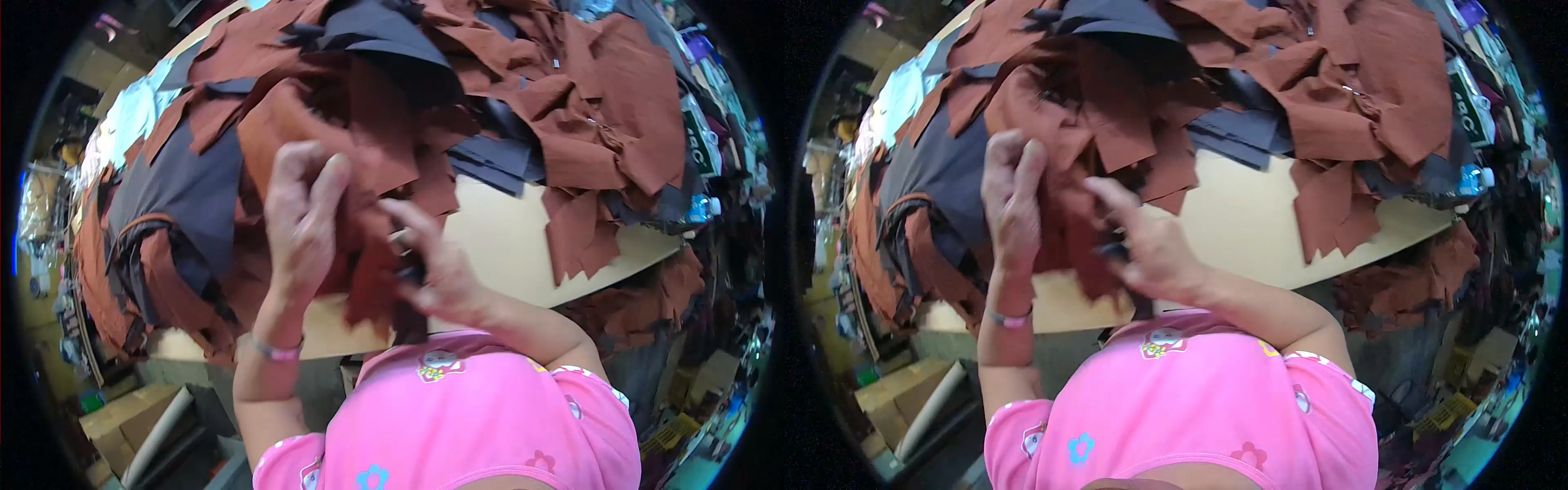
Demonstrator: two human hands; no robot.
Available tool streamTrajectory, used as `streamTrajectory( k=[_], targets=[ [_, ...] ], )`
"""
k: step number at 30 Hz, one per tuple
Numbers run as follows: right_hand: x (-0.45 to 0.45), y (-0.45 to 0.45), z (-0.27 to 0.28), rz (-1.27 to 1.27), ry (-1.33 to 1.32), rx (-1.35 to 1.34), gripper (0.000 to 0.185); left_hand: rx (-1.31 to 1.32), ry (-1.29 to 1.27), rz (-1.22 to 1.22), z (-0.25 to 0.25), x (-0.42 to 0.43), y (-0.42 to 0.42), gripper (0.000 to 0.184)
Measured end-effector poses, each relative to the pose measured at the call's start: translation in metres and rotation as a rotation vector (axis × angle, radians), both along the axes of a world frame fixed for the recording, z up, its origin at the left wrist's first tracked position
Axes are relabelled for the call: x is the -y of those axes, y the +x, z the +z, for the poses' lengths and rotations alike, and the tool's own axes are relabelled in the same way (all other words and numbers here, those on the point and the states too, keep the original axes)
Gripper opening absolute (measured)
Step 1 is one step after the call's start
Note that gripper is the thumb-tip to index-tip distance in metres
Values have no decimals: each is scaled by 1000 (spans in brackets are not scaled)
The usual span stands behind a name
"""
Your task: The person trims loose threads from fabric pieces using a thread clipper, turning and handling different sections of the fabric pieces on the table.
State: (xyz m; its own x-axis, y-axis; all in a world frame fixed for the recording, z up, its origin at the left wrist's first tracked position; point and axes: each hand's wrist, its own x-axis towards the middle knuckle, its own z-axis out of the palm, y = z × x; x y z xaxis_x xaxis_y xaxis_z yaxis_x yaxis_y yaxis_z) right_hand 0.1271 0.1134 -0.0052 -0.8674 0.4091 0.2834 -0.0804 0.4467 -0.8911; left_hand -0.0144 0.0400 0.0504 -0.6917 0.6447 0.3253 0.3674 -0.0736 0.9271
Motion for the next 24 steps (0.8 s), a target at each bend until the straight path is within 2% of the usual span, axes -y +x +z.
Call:
streamTrajectory(
  k=[2,3,5,8,10,12,13,14,16,19,20,21,22,24],
  targets=[
    [-13,11,5,-10,-232,100,65,-51,94,-24,-8,-13,-4,10],
    [-19,17,1,-19,-290,104,55,-50,50,-30,-9,-15,-5,11],
    [-29,25,1,-70,-170,100,19,-1,20,-43,-11,-17,-7,15],
    [-36,36,3,-106,-238,192,12,82,17,-78,-12,-18,-8,25],
    [-39,39,7,-88,-459,113,9,61,-35,-103,-6,-12,-7,35],
    [-41,38,26,-103,-756,10,8,-283,75,-150,0,-11,-3,46],
    [-45,39,25,-80,-715,-39,10,-408,51,-185,4,-9,0,53],
    [-46,40,26,-76,-783,-42,10,-532,37,-218,7,-7,3,60],
    [-47,42,33,-66,-920,-45,10,-679,-158,-307,11,4,12,75],
    [-50,44,44,110,-809,-28,11,-775,-95,-187,-6,-5,11,58],
    [-54,45,45,81,-696,9,12,-829,-88,-166,-7,-7,9,53],
    [-57,45,46,51,-584,47,12,-848,-133,-125,-4,-7,10,36],
    [-62,40,28,-60,-431,-28,13,-943,-155,-105,3,-7,8,31],
    [-71,37,26,-203,-131,42,16,-1136,-196,-64,14,-10,2,23]
  ],
)
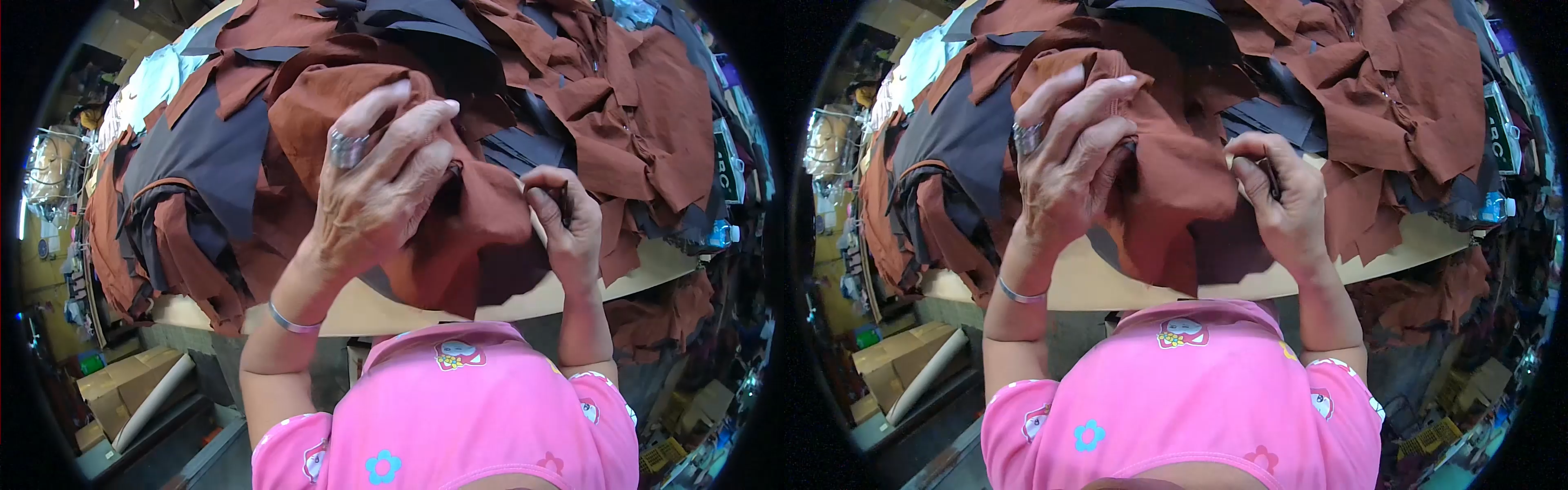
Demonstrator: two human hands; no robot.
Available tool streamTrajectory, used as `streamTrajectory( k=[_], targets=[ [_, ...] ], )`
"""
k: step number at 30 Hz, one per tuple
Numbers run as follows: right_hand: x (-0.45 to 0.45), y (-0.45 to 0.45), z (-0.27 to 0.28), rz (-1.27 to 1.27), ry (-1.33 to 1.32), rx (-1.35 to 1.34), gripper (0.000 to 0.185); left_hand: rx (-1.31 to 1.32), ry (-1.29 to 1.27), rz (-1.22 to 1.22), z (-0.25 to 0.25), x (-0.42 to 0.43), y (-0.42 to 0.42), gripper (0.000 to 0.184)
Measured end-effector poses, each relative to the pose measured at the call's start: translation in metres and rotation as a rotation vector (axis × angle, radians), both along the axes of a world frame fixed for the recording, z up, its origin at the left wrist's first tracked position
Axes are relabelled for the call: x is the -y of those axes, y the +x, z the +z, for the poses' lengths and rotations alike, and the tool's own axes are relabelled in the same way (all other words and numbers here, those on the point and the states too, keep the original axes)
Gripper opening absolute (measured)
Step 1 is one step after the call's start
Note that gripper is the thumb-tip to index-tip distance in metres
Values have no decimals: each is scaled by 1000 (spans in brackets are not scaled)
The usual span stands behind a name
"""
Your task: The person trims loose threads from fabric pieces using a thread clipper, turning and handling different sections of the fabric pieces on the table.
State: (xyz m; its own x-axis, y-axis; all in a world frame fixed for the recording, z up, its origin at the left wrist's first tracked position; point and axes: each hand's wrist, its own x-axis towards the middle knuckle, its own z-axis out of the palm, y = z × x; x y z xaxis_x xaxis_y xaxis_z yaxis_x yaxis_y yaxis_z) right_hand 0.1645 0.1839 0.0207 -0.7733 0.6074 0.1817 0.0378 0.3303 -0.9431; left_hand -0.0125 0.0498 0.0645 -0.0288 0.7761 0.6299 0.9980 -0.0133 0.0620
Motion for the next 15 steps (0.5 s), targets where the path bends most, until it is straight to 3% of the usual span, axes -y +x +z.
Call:
streamTrajectory(
  k=[2,5,8,9,12,15],
  targets=[
    [8,3,6,-92,270,-48,24,77,-22,-85,-3,-10,-7,16],
    [24,-6,6,58,583,-354,37,205,-104,-180,-11,-19,-12,15],
    [30,-8,6,201,963,-168,38,274,-272,-210,-13,-25,-5,13],
    [32,-13,5,210,1135,-80,41,239,-181,-260,-17,-29,-6,14],
    [32,-11,6,288,1132,86,28,377,-428,-221,-20,-18,-6,16],
    [20,-3,11,534,695,38,17,803,-615,-251,11,7,-5,19]
  ],
)
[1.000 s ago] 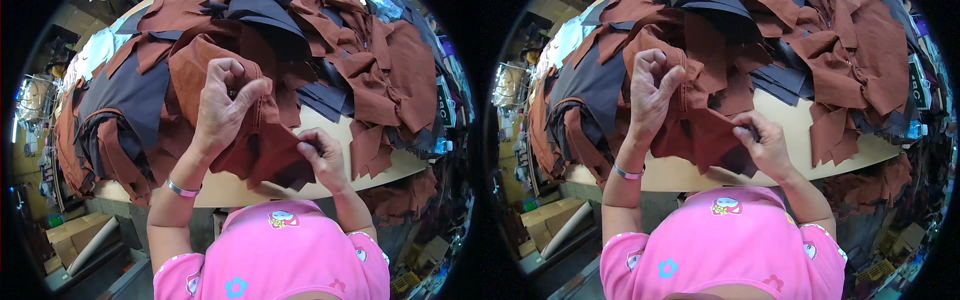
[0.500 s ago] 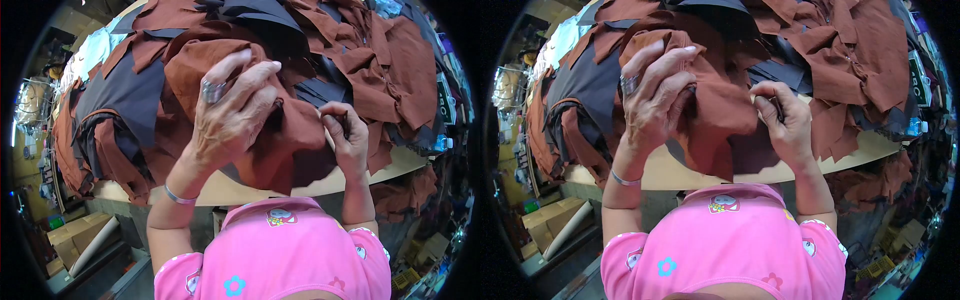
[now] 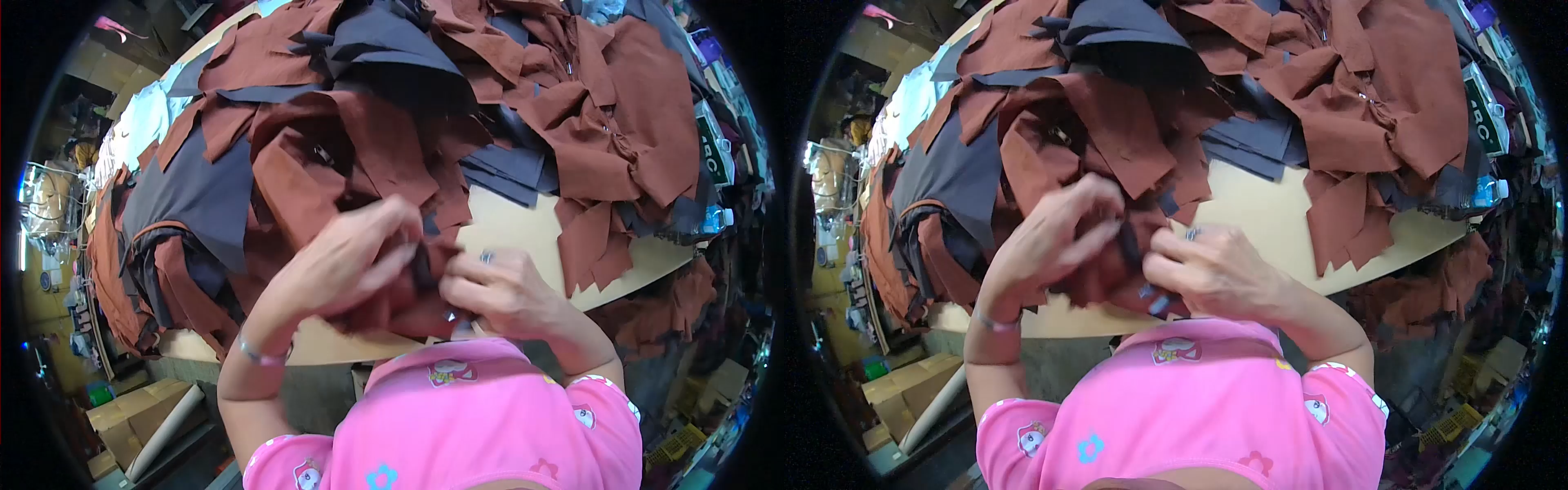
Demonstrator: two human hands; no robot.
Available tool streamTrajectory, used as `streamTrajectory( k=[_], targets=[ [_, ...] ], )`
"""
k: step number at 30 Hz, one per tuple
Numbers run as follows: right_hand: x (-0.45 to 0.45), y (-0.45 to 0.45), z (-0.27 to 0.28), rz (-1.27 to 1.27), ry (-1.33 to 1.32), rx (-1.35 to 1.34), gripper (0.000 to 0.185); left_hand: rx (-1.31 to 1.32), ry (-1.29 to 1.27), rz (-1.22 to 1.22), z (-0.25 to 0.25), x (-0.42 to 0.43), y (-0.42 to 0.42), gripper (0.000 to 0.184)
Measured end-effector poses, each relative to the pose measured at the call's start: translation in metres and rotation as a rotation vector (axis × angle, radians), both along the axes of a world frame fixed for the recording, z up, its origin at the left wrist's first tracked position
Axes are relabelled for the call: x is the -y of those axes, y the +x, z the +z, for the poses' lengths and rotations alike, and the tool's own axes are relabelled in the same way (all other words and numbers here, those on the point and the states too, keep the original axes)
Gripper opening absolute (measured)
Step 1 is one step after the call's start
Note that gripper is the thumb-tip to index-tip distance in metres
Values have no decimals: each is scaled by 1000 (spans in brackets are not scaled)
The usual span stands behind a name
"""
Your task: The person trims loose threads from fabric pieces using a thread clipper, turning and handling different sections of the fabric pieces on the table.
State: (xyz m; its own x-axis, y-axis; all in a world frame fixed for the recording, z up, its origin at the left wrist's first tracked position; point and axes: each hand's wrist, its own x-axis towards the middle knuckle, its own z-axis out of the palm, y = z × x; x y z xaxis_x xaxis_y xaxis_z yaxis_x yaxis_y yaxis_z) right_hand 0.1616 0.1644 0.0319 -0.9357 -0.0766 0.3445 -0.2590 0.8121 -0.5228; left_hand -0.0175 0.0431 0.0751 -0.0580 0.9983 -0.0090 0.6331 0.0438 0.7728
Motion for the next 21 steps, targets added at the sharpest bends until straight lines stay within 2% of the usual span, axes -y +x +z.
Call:
streamTrajectory(
  k=[1,3,4,5,7,8,10,11,12,14,17,20,21],
  targets=[
    [-7,-1,5,111,-271,-18,16,163,-103,-14,13,9,1,20],
    [-22,-5,12,330,-830,-40,14,529,-41,-17,19,27,8,21],
    [-30,-13,6,369,-1006,-87,10,641,-41,34,21,30,14,17],
    [-35,-20,-8,352,-1281,-102,5,579,-69,76,17,28,17,16],
    [-52,-39,-41,-7,-1340,29,9,452,-122,161,3,20,19,13],
    [-60,-43,-64,-306,-1294,61,13,443,-185,224,-12,18,18,13],
    [-77,-60,-64,-692,-1591,85,18,549,-219,320,-39,23,20,13],
    [-111,-47,-100,-439,-1564,213,20,553,-274,364,-45,27,22,14],
    [-114,-41,-97,-507,-1523,100,21,482,-128,284,-46,28,21,15],
    [-112,-31,-74,-566,-1386,-27,26,542,-104,273,-52,33,19,15],
    [-72,-30,-32,-252,-962,60,35,596,-111,221,-52,29,20,15],
    [-32,-43,-43,182,-922,285,50,494,-21,124,-56,23,21,18],
    [-25,-47,-51,181,-841,234,43,496,4,108,-55,23,21,17]
  ],
)
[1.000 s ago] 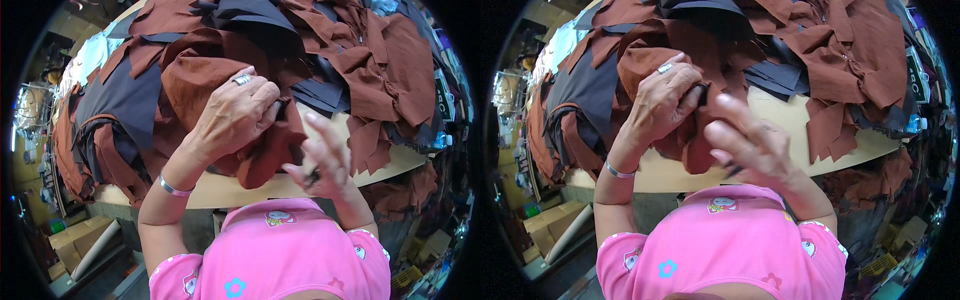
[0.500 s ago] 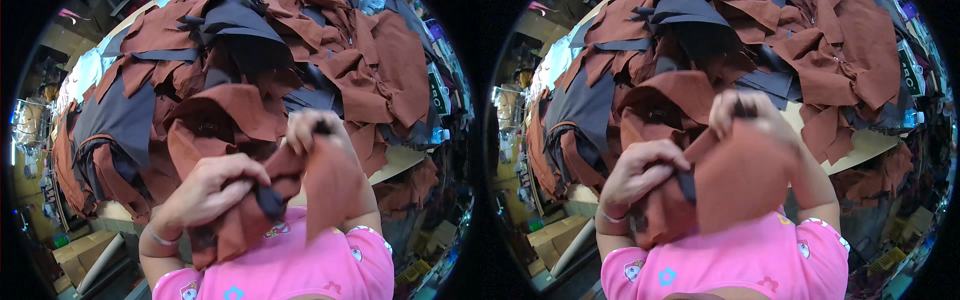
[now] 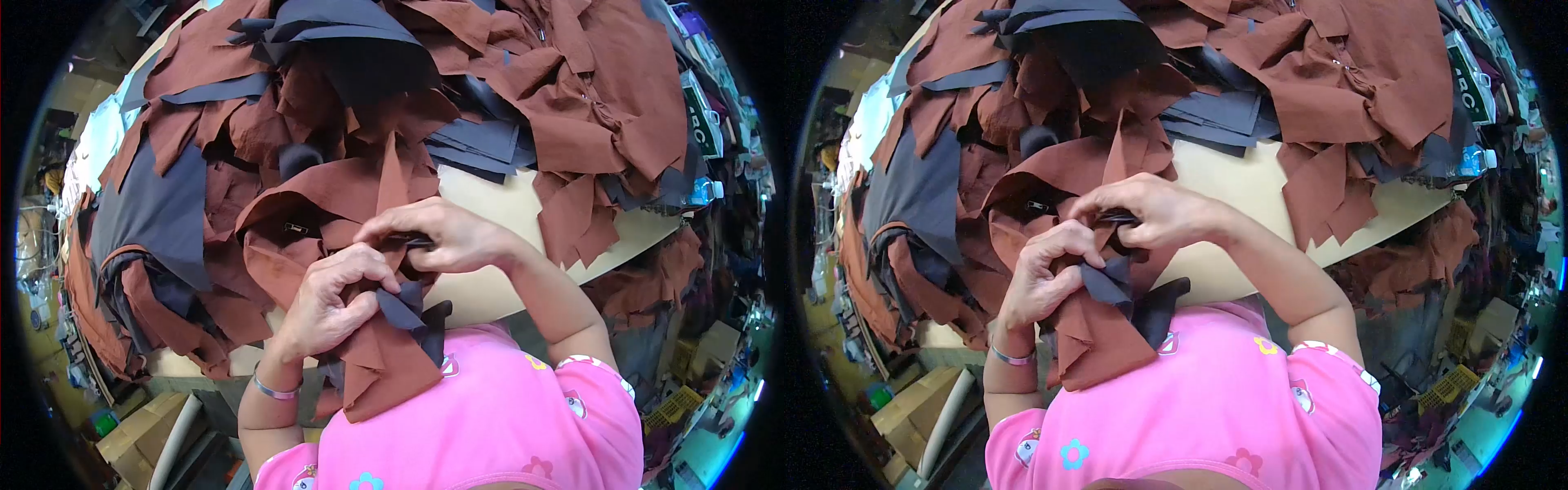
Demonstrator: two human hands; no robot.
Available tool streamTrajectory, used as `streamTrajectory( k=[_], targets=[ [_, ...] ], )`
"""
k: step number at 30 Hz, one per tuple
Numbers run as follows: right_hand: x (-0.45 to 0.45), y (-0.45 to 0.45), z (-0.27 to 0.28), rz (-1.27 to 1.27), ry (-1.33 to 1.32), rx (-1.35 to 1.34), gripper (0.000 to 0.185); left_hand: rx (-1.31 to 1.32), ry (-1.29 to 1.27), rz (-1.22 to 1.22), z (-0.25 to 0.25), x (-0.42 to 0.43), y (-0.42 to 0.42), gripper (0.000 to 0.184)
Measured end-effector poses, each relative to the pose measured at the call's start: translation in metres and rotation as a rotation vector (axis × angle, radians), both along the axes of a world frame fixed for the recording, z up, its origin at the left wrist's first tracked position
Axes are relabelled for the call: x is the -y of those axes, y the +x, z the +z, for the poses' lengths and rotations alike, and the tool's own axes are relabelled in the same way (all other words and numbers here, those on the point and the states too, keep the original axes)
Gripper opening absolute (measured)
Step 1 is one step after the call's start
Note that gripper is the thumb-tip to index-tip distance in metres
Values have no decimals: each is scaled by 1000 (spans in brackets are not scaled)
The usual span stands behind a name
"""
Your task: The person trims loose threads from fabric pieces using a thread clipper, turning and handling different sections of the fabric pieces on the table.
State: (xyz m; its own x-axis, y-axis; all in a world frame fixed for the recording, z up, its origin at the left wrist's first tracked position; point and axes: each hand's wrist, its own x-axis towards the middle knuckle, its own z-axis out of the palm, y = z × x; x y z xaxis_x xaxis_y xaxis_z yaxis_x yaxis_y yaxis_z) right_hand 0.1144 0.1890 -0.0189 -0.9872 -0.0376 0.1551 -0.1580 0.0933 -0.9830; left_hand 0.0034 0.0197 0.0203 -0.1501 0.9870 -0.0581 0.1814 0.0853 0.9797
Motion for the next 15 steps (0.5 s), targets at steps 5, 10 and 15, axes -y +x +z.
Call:
streamTrajectory(
  k=[5,10,15],
  targets=[
    [0,-3,-1,-243,215,-83,25,96,76,54,-3,8,0,5],
    [-3,-4,16,-299,238,-18,29,112,-28,224,-3,13,10,17],
    [-2,-6,14,-317,237,-19,23,425,-132,399,-2,15,21,15]
  ],
)
